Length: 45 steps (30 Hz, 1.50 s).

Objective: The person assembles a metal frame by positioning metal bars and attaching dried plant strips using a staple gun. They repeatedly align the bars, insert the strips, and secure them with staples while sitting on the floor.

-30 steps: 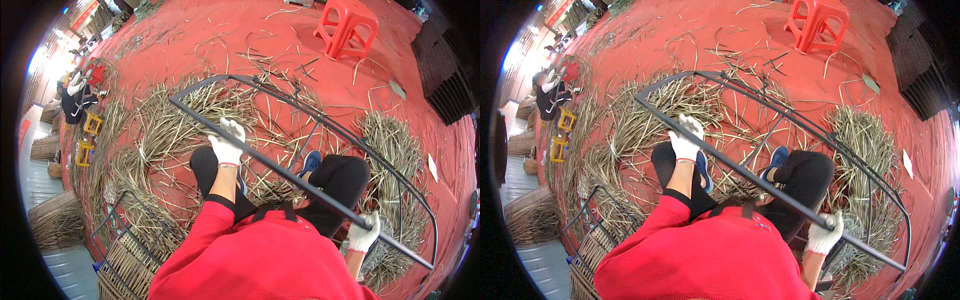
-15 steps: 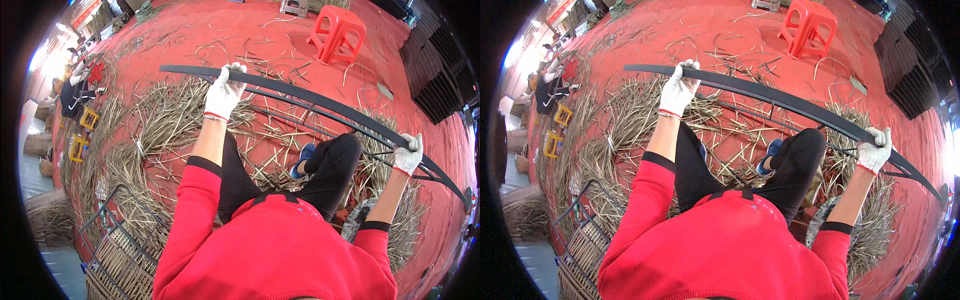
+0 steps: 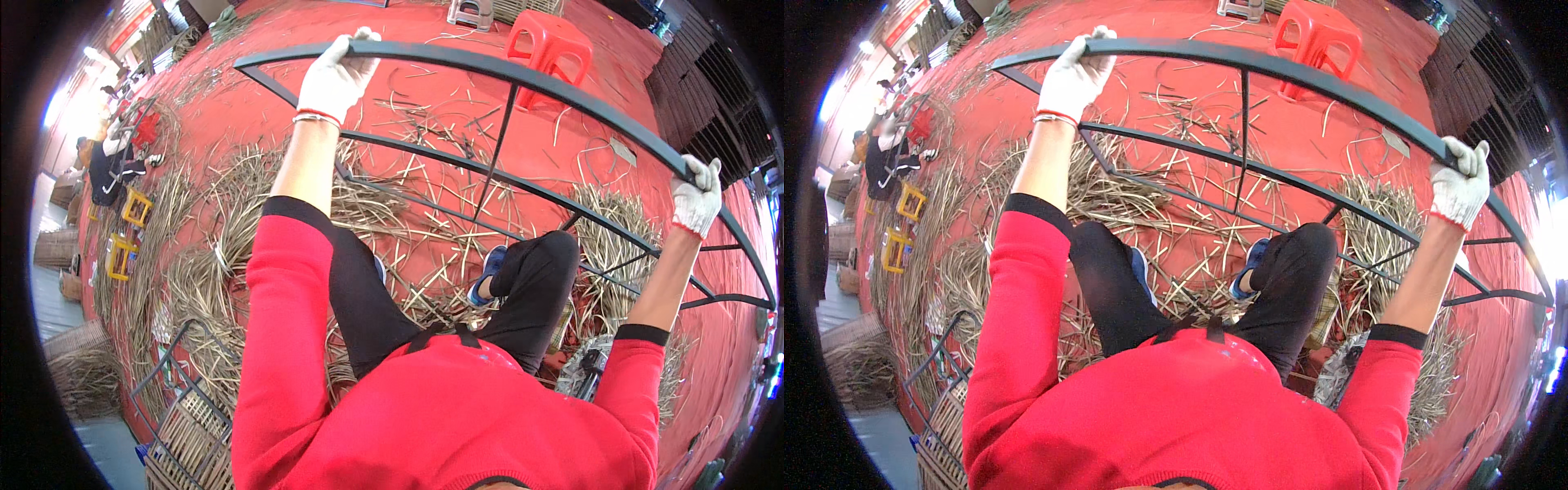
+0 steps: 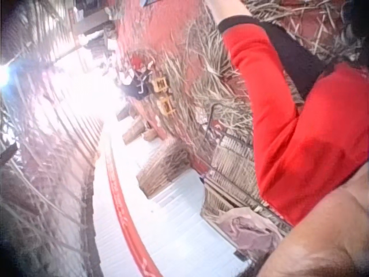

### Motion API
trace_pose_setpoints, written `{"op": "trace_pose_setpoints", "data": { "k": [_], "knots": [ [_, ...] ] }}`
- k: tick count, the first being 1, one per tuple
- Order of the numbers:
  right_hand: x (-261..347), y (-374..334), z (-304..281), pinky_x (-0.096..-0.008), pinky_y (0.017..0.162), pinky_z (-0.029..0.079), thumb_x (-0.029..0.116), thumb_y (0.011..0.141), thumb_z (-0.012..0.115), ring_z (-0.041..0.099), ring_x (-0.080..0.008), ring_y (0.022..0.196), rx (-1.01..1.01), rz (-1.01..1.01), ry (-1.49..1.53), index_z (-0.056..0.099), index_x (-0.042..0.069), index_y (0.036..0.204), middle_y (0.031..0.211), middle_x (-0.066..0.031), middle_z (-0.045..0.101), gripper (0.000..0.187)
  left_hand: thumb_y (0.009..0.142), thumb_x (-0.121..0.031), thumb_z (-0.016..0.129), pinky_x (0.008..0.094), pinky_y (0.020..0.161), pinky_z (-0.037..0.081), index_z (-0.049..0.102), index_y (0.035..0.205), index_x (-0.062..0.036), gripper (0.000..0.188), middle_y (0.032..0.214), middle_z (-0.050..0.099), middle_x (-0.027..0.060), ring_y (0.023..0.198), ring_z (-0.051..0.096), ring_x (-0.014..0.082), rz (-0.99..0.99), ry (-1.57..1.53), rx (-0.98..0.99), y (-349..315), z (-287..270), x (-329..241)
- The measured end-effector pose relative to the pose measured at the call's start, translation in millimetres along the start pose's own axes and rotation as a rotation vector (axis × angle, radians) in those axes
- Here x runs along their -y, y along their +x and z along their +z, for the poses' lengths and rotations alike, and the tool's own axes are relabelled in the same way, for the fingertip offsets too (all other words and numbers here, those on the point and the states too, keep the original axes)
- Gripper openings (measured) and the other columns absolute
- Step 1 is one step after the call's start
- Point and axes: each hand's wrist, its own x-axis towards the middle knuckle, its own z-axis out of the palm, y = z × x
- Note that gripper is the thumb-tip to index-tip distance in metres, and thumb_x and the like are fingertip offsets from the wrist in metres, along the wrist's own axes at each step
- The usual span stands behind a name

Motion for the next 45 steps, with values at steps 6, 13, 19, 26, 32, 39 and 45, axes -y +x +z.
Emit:
{"op": "trace_pose_setpoints", "data": {
  "k": [6, 13, 19, 26, 32, 39, 45],
  "knots": [
    [2, 44, 29, -0.0313, 0.060, 0.037, 0.011, 0.101, 0.053, 0.034, -0.0143, 0.047, 0.169, 0.183, 0.030, 0.029, 0.018, 0.049, 0.044, 0.0021, 0.025, 0.058, 0.095, 0.000, 0.056, 0.0504, 0.096, 0.059, 0.060, 0.112, 0.0132, 0.021, 0.110, 0.069, 0.0263, 0.106, 0.068, 0.0393, 0.037, -0.004, 0.114, 38, 24, -35],
    [-52, 81, 51, -0.0340, 0.062, 0.038, 0.011, 0.103, 0.049, 0.033, -0.0130, 0.045, 0.046, 0.224, 0.000, 0.032, 0.018, 0.056, 0.047, 0.0036, 0.026, 0.050, 0.099, -0.002, 0.052, 0.0530, 0.106, 0.054, 0.055, 0.122, 0.0156, 0.029, 0.124, 0.065, 0.0284, 0.122, 0.062, 0.0398, 0.014, 0.145, 0.145, 17, 13, -95],
    [-86, 110, 76, -0.0354, 0.067, 0.041, 0.005, 0.099, 0.052, 0.034, -0.0151, 0.051, 0.196, 0.421, 0.075, 0.036, 0.013, 0.059, 0.050, 0.0030, 0.025, 0.043, 0.099, -0.002, 0.052, 0.0519, 0.108, 0.052, 0.053, 0.128, 0.0157, 0.034, 0.127, 0.064, 0.0275, 0.124, 0.060, 0.0392, 0.088, 0.106, 0.133, -2, 17, -109],
    [-68, 127, 32, -0.0360, 0.068, 0.044, 0.001, 0.098, 0.053, 0.039, -0.0143, 0.052, 0.300, 0.390, 0.065, 0.054, 0.011, 0.086, 0.054, 0.0037, 0.030, 0.015, 0.098, -0.003, 0.056, 0.0517, 0.104, 0.055, 0.060, 0.101, -0.0005, 0.005, 0.126, 0.064, 0.0255, 0.122, 0.062, 0.0394, 0.286, 0.237, 0.052, -31, 16, -56],
    [-47, 100, -95, -0.0390, 0.070, 0.054, 0.020, 0.099, 0.060, 0.053, -0.0186, 0.063, -0.179, 0.106, -0.181, 0.058, 0.003, 0.094, 0.063, 0.0001, 0.049, 0.018, 0.096, 0.003, 0.057, 0.0527, 0.106, 0.054, 0.064, 0.102, -0.0060, 0.013, 0.129, 0.065, 0.0211, 0.126, 0.059, 0.0373, 0.160, -0.003, -0.104, -94, -16, 58],
    [-42, 7, -154, -0.0427, 0.073, 0.057, 0.029, 0.100, 0.059, 0.059, -0.0223, 0.067, -0.294, -0.001, -0.213, 0.055, 0.007, 0.081, 0.067, -0.0016, 0.055, 0.029, 0.093, 0.006, 0.059, 0.0520, 0.109, 0.051, 0.065, 0.108, -0.0092, 0.023, 0.136, 0.062, 0.0174, 0.129, 0.058, 0.0347, 0.083, 0.106, -0.099, -182, -23, 128],
    [-117, -107, -172, -0.0274, 0.052, 0.048, 0.054, 0.103, 0.049, 0.044, -0.0092, 0.050, -0.345, -0.020, -0.147, 0.058, 0.011, 0.086, 0.061, 0.0059, 0.047, 0.048, 0.089, 0.008, 0.063, 0.0497, 0.110, 0.049, 0.065, 0.108, -0.0106, 0.027, 0.135, 0.063, 0.0156, 0.128, 0.059, 0.0319, -0.017, 0.079, -0.094, -247, -19, 183]
  ]
}}
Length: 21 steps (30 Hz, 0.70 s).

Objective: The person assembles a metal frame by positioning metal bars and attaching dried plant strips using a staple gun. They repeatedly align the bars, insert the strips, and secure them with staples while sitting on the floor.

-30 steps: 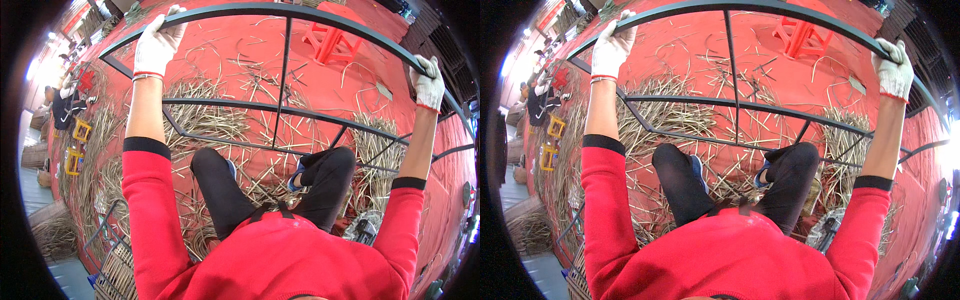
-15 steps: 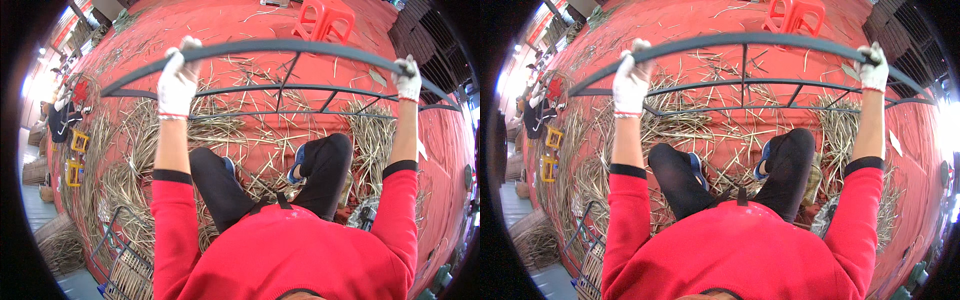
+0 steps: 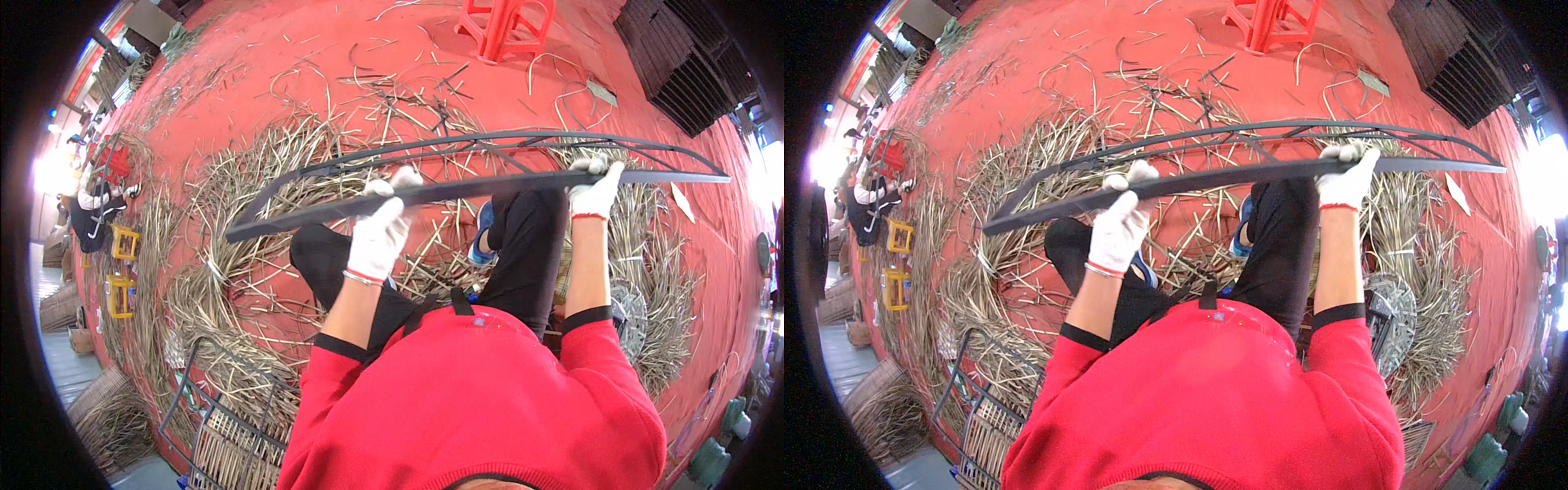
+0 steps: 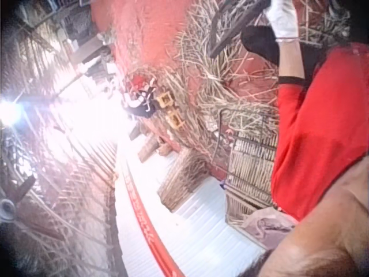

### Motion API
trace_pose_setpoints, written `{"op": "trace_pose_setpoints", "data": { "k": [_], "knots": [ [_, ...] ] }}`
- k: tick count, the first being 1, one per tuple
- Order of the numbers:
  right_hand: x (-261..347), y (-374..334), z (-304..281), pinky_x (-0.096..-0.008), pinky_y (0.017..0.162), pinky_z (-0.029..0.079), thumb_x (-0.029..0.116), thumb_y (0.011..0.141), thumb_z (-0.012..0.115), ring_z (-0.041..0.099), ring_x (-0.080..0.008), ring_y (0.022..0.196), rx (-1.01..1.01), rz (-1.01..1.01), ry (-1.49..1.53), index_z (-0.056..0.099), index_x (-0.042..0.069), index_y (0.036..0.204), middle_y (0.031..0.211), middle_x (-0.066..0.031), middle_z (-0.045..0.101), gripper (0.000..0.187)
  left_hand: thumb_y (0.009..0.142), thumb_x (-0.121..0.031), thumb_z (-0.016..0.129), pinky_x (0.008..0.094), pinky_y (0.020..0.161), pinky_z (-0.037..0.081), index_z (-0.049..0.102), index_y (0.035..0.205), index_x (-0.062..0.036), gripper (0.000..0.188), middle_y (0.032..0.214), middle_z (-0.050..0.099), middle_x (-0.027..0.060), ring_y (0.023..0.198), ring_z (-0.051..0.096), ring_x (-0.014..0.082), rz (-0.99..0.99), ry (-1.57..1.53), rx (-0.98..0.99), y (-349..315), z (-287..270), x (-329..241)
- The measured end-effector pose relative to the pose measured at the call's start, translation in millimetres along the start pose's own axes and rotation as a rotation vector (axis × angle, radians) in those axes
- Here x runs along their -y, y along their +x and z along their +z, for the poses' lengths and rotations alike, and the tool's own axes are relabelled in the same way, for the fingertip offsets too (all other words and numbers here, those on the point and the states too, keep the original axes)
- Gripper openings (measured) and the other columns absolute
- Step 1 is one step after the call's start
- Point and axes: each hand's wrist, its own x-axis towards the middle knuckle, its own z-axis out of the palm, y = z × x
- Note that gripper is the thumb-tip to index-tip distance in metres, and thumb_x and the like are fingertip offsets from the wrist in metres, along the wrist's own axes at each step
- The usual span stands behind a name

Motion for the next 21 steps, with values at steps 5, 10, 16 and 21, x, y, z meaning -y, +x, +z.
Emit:
{"op": "trace_pose_setpoints", "data": {
  "k": [5, 10, 16, 21],
  "knots": [
    [14, -14, -28, -0.0232, 0.047, 0.038, 0.057, 0.102, 0.050, 0.036, -0.0061, 0.049, -0.126, 0.048, 0.012, 0.057, 0.010, 0.090, 0.061, 0.0089, 0.039, 0.048, 0.093, 0.004, 0.062, 0.0489, 0.111, 0.047, 0.053, 0.131, -0.0045, 0.040, 0.134, 0.059, 0.0192, 0.131, 0.055, 0.0347, -0.295, 0.048, -0.181, -47, -3, 13],
    [28, 1, -46, -0.0246, 0.049, 0.037, 0.057, 0.101, 0.052, 0.036, -0.0061, 0.050, -0.115, 0.078, 0.030, 0.060, 0.011, 0.093, 0.062, 0.0095, 0.038, 0.047, 0.100, -0.036, 0.054, 0.0483, 0.108, 0.046, 0.050, 0.138, -0.0044, 0.049, 0.134, 0.058, 0.0169, 0.125, 0.056, 0.0341, -0.224, 0.189, -0.400, -85, -14, -34],
    [34, 6, -50, -0.0254, 0.048, 0.037, 0.056, 0.099, 0.056, 0.035, -0.0051, 0.048, -0.156, 0.131, 0.060, 0.067, 0.012, 0.091, 0.061, 0.0111, 0.038, 0.046, 0.100, -0.064, 0.044, 0.0530, 0.108, 0.046, 0.058, 0.129, 0.0044, 0.076, 0.136, 0.061, 0.0205, 0.122, 0.061, 0.0354, 0.174, 0.056, -0.679, -117, -28, -132],
    [28, 13, -46, -0.0247, 0.046, 0.032, 0.045, 0.102, 0.058, 0.030, -0.0044, 0.047, -0.130, 0.117, -0.005, 0.066, 0.012, 0.091, 0.060, 0.0110, 0.033, 0.036, 0.099, -0.041, 0.062, 0.0453, 0.079, 0.062, 0.062, 0.120, 0.0058, 0.052, 0.101, 0.072, 0.0162, 0.087, 0.071, 0.0294, 0.084, 0.228, -0.926, -88, -49, -158]
  ]
}}
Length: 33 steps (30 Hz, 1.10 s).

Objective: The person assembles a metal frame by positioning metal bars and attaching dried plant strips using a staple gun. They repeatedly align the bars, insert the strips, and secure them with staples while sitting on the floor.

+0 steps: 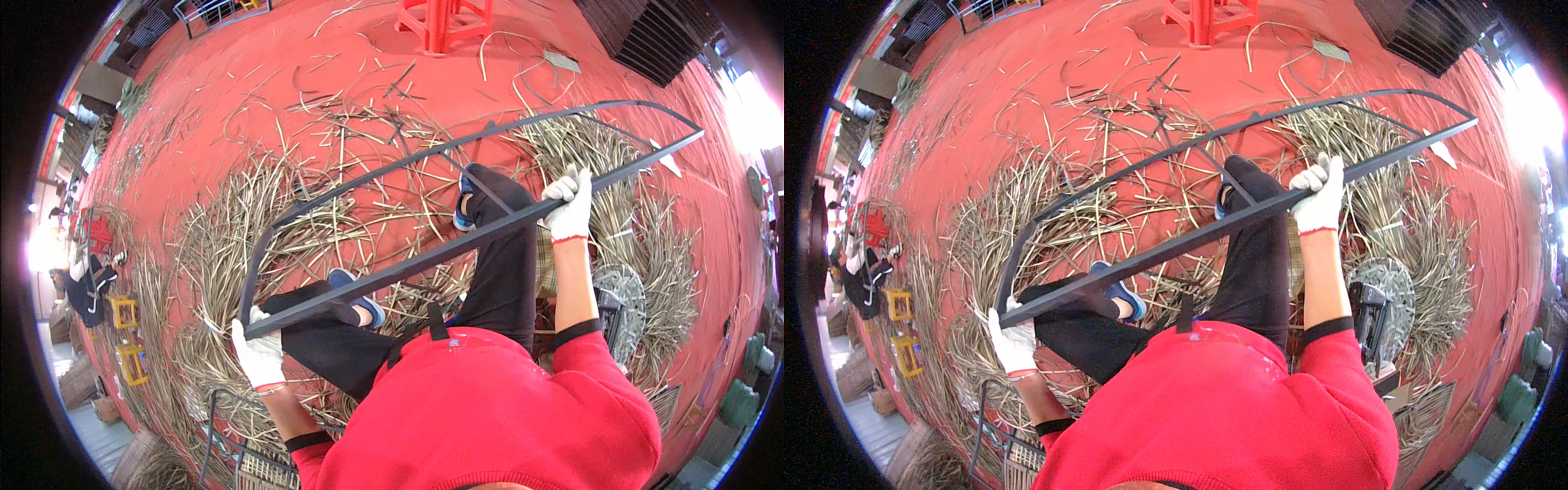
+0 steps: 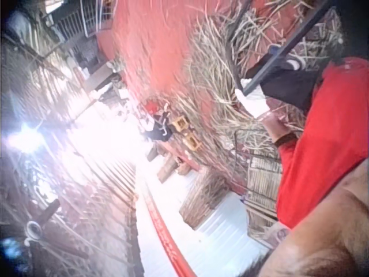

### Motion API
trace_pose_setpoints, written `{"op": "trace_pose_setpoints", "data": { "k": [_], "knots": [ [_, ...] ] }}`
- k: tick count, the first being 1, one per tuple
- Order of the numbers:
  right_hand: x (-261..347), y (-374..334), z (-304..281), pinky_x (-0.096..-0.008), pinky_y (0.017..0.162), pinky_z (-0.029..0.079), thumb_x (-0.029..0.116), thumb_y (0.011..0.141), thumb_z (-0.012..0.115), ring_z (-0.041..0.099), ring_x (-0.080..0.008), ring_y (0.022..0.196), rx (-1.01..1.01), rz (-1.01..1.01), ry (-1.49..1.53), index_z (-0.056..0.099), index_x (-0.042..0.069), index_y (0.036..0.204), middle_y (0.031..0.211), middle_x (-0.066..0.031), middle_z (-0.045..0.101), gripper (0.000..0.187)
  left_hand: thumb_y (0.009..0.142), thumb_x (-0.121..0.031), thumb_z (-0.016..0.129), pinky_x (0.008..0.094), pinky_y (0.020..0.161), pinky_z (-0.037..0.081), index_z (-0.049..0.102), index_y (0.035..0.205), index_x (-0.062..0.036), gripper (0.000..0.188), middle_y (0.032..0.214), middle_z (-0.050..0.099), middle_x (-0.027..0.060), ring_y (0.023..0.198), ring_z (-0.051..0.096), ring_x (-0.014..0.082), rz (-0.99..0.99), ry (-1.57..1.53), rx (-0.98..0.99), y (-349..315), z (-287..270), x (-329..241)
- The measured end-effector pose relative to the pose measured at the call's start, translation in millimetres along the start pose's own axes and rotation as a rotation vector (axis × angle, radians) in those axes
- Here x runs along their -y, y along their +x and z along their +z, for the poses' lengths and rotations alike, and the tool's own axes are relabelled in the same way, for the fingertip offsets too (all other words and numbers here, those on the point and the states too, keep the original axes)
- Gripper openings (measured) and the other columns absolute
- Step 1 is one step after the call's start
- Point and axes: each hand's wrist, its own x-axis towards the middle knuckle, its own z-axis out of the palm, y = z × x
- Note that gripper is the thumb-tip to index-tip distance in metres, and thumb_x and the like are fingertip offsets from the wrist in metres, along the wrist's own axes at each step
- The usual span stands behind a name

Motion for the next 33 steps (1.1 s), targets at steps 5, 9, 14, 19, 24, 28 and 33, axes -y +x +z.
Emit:
{"op": "trace_pose_setpoints", "data": {
  "k": [5, 9, 14, 19, 24, 28, 33],
  "knots": [
    [32, 32, -8, -0.0224, 0.046, 0.034, 0.037, 0.101, 0.062, 0.031, -0.0031, 0.046, 0.037, -0.078, -0.023, 0.062, 0.004, 0.102, 0.061, 0.0104, 0.034, 0.033, 0.100, -0.038, 0.059, 0.0447, 0.078, 0.063, 0.062, 0.119, 0.0046, 0.046, 0.103, 0.069, 0.0168, 0.092, 0.070, 0.0295, 0.013, 0.048, 0.099, -4, 24, 19],
    [61, 58, -34, -0.0231, 0.045, 0.036, 0.039, 0.101, 0.059, 0.034, -0.0029, 0.045, -0.058, -0.087, -0.075, 0.061, 0.003, 0.100, 0.060, 0.0107, 0.038, 0.036, 0.102, -0.039, 0.055, 0.0466, 0.085, 0.062, 0.063, 0.117, 0.0030, 0.045, 0.109, 0.071, 0.0169, 0.097, 0.070, 0.0312, -0.099, 0.057, 0.164, -18, 34, 59],
    [95, 101, -30, -0.0240, 0.045, 0.038, 0.047, 0.101, 0.059, 0.034, -0.0039, 0.043, -0.086, -0.020, -0.132, 0.057, 0.010, 0.082, 0.057, 0.0114, 0.037, 0.041, 0.102, -0.036, 0.055, 0.0480, 0.095, 0.057, 0.057, 0.121, 0.0017, 0.042, 0.114, 0.066, 0.0195, 0.106, 0.066, 0.0322, -0.175, 0.039, 0.149, -30, 49, 86],
    [97, 95, -35, -0.0263, 0.046, 0.042, 0.044, 0.100, 0.061, 0.040, -0.0085, 0.045, -0.226, -0.190, -0.189, 0.045, 0.017, 0.070, 0.056, 0.0067, 0.042, 0.043, 0.100, -0.034, 0.059, 0.0507, 0.106, 0.049, 0.059, 0.121, 0.0001, 0.040, 0.120, 0.066, 0.0173, 0.113, 0.064, 0.0328, -0.247, -0.012, 0.216, -47, 44, 110],
    [8, 24, -105, -0.0347, 0.071, 0.055, 0.028, 0.102, 0.059, 0.055, -0.0170, 0.067, -0.268, -0.412, -0.363, 0.055, 0.012, 0.089, 0.073, -0.0021, 0.055, 0.021, 0.101, -0.031, 0.056, 0.0491, 0.108, 0.048, 0.057, 0.122, -0.0010, 0.036, 0.123, 0.065, 0.0173, 0.117, 0.062, 0.0324, -0.325, 0.027, 0.166, -52, 12, 127],
    [3, 7, -123, -0.0389, 0.075, 0.057, 0.030, 0.104, 0.056, 0.060, -0.0223, 0.070, -0.284, -0.480, -0.237, 0.054, 0.008, 0.092, 0.078, -0.0048, 0.059, 0.025, 0.102, -0.029, 0.055, 0.0492, 0.108, 0.048, 0.055, 0.124, -0.0004, 0.036, 0.124, 0.065, 0.0172, 0.119, 0.062, 0.0317, -0.336, 0.060, 0.165, -64, -2, 133],
    [38, 15, -110, -0.0398, 0.066, 0.058, 0.029, 0.102, 0.057, 0.056, -0.0215, 0.056, -0.372, -0.417, -0.315, 0.048, 0.009, 0.093, 0.070, -0.0036, 0.051, 0.024, 0.099, -0.033, 0.059, 0.0499, 0.103, 0.053, 0.056, 0.123, -0.0007, 0.040, 0.124, 0.065, 0.0163, 0.116, 0.064, 0.0324, -0.226, 0.148, 0.084, -99, -2, 146]
  ]
}}
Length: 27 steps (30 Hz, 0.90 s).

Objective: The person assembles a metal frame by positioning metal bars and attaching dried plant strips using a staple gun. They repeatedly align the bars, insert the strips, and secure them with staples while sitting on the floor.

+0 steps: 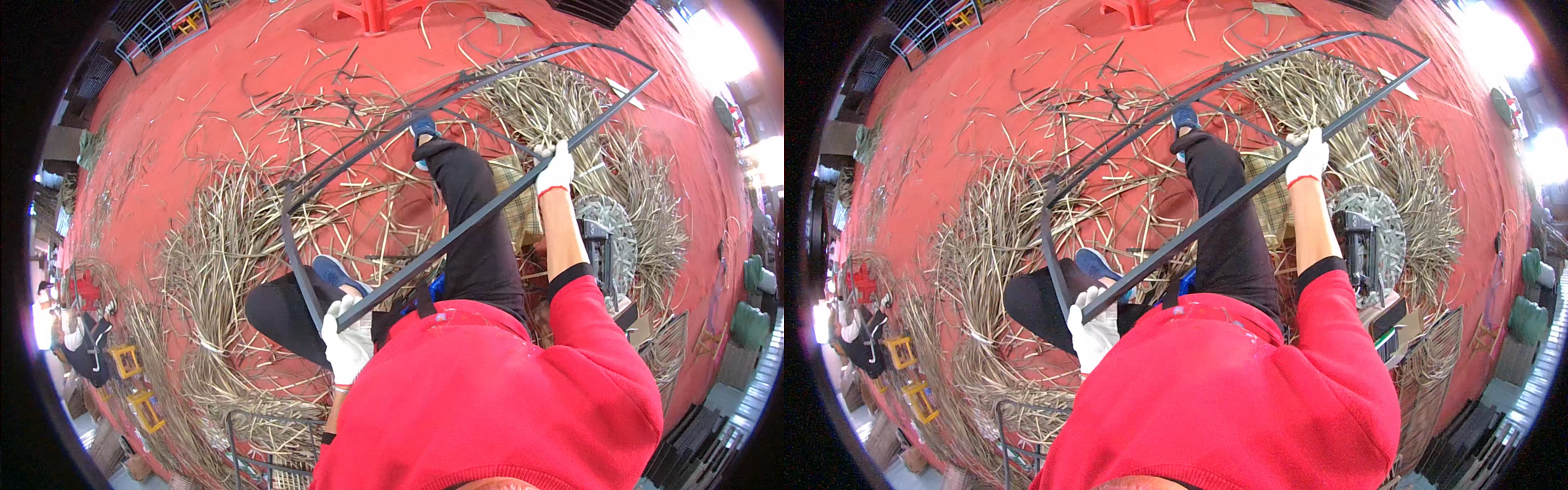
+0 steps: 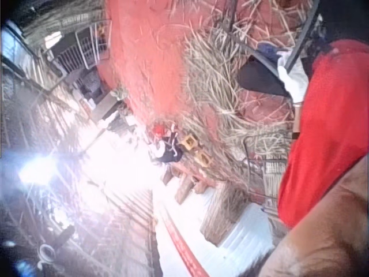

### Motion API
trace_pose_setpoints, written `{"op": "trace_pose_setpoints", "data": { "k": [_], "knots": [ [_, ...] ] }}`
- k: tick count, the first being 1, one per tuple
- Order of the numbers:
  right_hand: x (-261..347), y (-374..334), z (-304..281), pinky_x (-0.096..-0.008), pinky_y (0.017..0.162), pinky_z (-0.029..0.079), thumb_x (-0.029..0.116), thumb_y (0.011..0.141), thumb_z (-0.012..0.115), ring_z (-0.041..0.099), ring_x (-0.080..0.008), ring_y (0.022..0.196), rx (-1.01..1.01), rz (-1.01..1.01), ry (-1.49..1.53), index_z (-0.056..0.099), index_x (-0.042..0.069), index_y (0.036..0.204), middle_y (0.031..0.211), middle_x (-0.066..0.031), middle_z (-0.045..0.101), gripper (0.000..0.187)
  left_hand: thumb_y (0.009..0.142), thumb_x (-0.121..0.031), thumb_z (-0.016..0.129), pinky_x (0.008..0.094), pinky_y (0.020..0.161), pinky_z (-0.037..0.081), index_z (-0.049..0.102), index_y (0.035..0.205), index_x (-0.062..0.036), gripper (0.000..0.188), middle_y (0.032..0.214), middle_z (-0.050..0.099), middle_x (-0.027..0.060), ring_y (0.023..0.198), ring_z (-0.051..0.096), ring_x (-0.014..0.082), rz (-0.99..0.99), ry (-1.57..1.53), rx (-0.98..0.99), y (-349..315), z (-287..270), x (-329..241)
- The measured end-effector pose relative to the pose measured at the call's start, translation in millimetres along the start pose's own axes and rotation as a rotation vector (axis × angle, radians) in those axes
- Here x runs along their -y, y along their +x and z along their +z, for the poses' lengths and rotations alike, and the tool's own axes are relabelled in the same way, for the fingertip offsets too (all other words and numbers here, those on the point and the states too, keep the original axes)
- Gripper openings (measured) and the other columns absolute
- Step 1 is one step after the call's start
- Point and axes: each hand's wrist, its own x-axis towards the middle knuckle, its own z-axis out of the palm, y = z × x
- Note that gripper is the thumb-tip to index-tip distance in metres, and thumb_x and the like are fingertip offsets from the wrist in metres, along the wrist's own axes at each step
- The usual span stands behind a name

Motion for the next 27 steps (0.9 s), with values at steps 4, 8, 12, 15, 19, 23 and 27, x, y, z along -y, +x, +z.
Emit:
{"op": "trace_pose_setpoints", "data": {
  "k": [4, 8, 12, 15, 19, 23, 27],
  "knots": [
    [3, 6, 22, -0.0414, 0.066, 0.057, 0.027, 0.102, 0.056, 0.056, -0.0218, 0.056, 0.069, -0.110, -0.035, 0.048, 0.009, 0.093, 0.070, -0.0035, 0.052, 0.022, 0.101, -0.033, 0.057, 0.0512, 0.106, 0.050, 0.052, 0.126, 0.0014, 0.043, 0.128, 0.061, 0.0196, 0.120, 0.060, 0.0323, -0.027, -0.073, 0.210, -3, 9, 0],
    [3, 4, 40, -0.0427, 0.067, 0.058, 0.021, 0.102, 0.054, 0.055, -0.0208, 0.056, 0.081, -0.135, -0.032, 0.048, 0.008, 0.093, 0.069, -0.0030, 0.050, 0.017, 0.100, -0.035, 0.058, 0.0508, 0.106, 0.049, 0.053, 0.125, 0.0004, 0.043, 0.126, 0.062, 0.0176, 0.120, 0.061, 0.0321, -0.058, -0.063, 0.061, 6, 28, -9],
    [26, 18, 72, -0.0423, 0.062, 0.057, 0.021, 0.099, 0.058, 0.054, -0.0208, 0.054, 0.103, -0.168, 0.013, 0.049, 0.008, 0.098, 0.070, -0.0033, 0.051, 0.015, 0.101, -0.037, 0.055, 0.0474, 0.103, 0.051, 0.050, 0.130, 0.0010, 0.048, 0.127, 0.061, 0.0173, 0.119, 0.061, 0.0314, 0.017, -0.042, 0.178, -4, 59, -25],
    [52, 37, 98, -0.0420, 0.058, 0.055, 0.020, 0.098, 0.059, 0.057, -0.0235, 0.053, 0.115, -0.150, -0.013, 0.050, 0.006, 0.098, 0.069, -0.0057, 0.053, 0.017, 0.102, -0.041, 0.053, 0.0453, 0.104, 0.051, 0.047, 0.131, 0.0009, 0.051, 0.131, 0.057, 0.0180, 0.121, 0.060, 0.0311, 0.015, -0.040, 0.257, -17, 85, -34],
    [66, 59, 125, -0.0418, 0.051, 0.054, 0.019, 0.097, 0.060, 0.056, -0.0233, 0.051, 0.126, -0.196, -0.026, 0.049, 0.004, 0.100, 0.068, -0.0070, 0.053, 0.019, 0.101, -0.041, 0.055, 0.0465, 0.108, 0.048, 0.048, 0.131, 0.0003, 0.051, 0.132, 0.058, 0.0162, 0.124, 0.058, 0.0300, -0.023, -0.063, 0.239, -26, 110, -29],
    [83, 81, 138, -0.0429, 0.059, 0.058, 0.029, 0.100, 0.060, 0.056, -0.0226, 0.055, 0.157, -0.216, -0.211, 0.054, 0.003, 0.090, 0.069, -0.0071, 0.054, 0.028, 0.101, -0.036, 0.060, 0.0446, 0.107, 0.051, 0.058, 0.128, 0.0004, 0.045, 0.130, 0.064, 0.0122, 0.121, 0.061, 0.0268, -0.115, -0.133, 0.367, -33, 121, 5],
    [77, 71, 129, -0.0367, 0.061, 0.054, 0.027, 0.100, 0.059, 0.057, -0.0214, 0.057, 0.237, -0.263, -0.273, 0.053, 0.002, 0.100, 0.067, -0.0054, 0.052, 0.025, 0.103, -0.032, 0.058, 0.0439, 0.104, 0.054, 0.059, 0.128, -0.0005, 0.040, 0.129, 0.065, 0.0121, 0.118, 0.064, 0.0261, -0.161, -0.170, 0.359, -28, 118, 20]
  ]
}}
